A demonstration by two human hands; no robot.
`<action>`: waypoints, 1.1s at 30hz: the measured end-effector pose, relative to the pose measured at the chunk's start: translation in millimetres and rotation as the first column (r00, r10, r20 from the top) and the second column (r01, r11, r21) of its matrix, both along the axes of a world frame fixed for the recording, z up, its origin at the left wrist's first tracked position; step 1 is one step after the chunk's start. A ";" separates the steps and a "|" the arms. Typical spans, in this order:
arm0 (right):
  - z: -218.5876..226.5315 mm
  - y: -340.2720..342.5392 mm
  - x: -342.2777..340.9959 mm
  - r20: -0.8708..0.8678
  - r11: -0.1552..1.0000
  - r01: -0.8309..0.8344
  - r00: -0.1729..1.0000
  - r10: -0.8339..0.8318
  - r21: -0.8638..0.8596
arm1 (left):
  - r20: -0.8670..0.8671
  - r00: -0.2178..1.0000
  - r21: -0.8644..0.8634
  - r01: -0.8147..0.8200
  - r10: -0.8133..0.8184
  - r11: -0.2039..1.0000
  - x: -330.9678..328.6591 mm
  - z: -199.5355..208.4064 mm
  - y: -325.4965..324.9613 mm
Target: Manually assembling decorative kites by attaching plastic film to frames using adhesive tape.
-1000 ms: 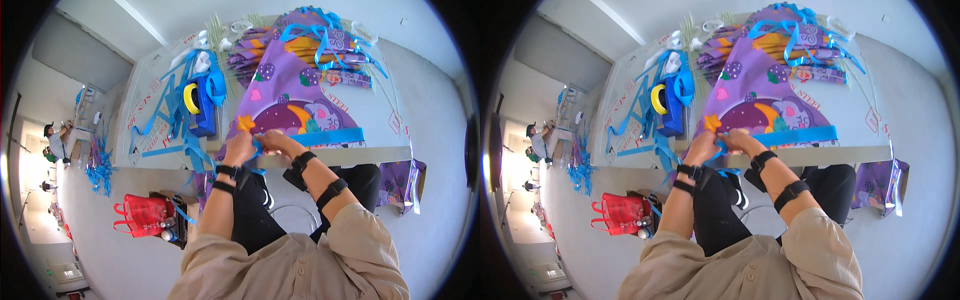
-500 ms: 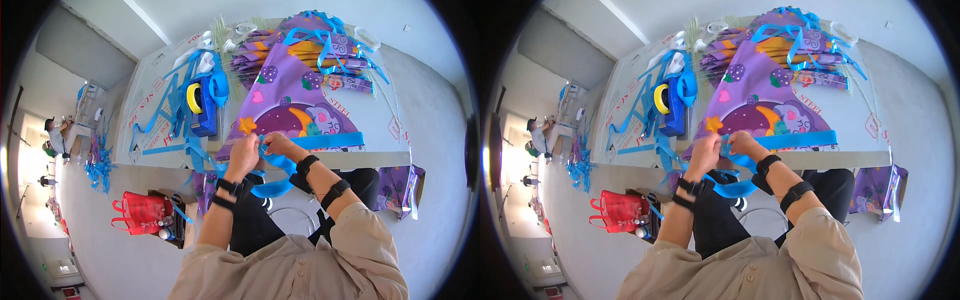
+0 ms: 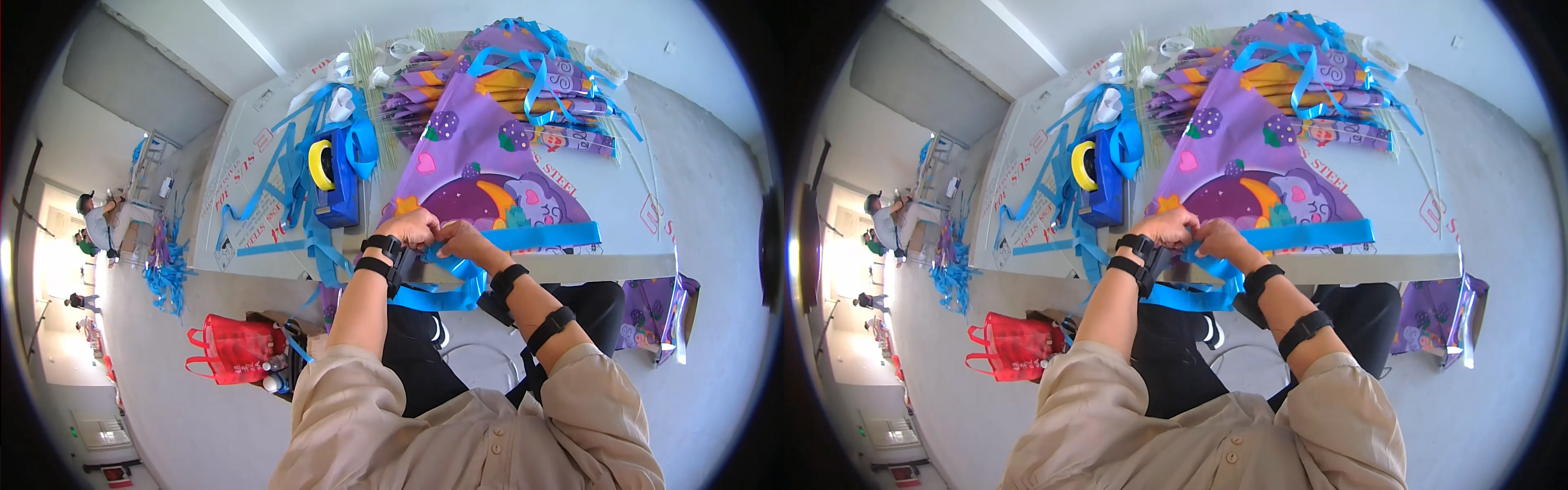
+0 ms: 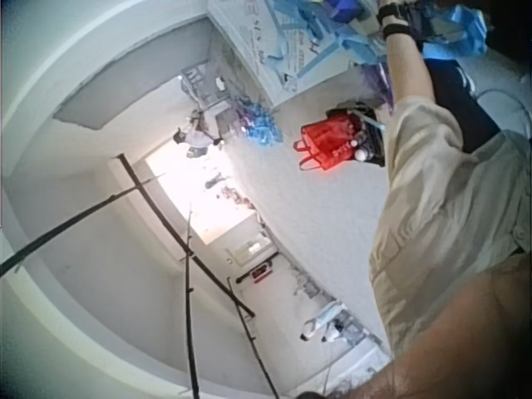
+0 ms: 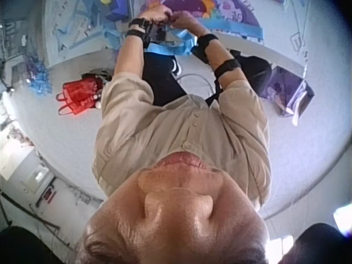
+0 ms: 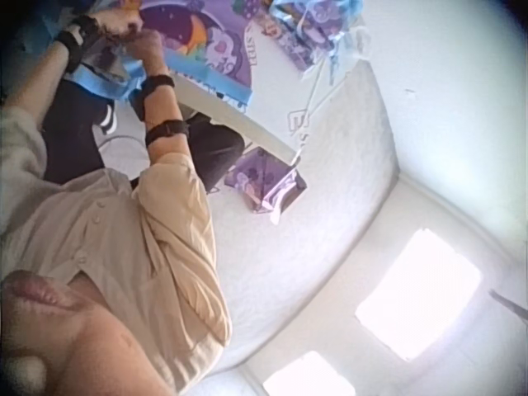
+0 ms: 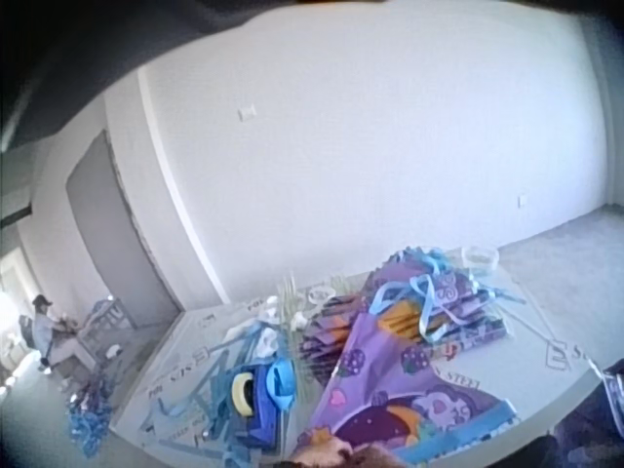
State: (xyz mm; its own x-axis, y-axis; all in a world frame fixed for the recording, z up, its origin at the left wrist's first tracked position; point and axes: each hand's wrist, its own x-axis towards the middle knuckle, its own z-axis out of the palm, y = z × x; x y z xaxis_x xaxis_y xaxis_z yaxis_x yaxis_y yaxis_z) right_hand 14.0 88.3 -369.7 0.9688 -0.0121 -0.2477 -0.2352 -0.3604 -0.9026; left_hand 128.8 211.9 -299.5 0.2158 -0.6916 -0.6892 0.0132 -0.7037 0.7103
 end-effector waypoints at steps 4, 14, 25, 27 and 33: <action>14.9 8.8 4.9 0.146 0.998 -0.012 0.989 0.020 -0.056 | 0.305 0.889 0.184 0.297 -0.342 0.937 7.3 0.3 -0.8; 20.7 -27.9 -4.2 -0.095 0.991 0.080 0.991 -0.090 -0.104 | 0.311 0.928 0.132 0.172 -0.206 0.976 0.1 3.0 0.9; 87.5 -183.9 -119.1 -0.342 0.959 -0.070 0.939 -0.029 -0.275 | 0.354 0.917 0.042 0.182 -0.185 0.982 -2.6 -4.0 3.9; 99.4 -205.6 -139.4 -0.423 0.973 0.151 0.881 -0.213 -0.176 | 0.366 0.912 0.053 0.181 -0.187 0.982 -2.4 -5.4 5.7; 76.7 -251.9 -194.2 -0.297 0.906 0.324 0.867 -0.399 -0.271 | 0.400 0.905 0.021 0.153 -0.148 0.988 -9.8 -5.7 3.1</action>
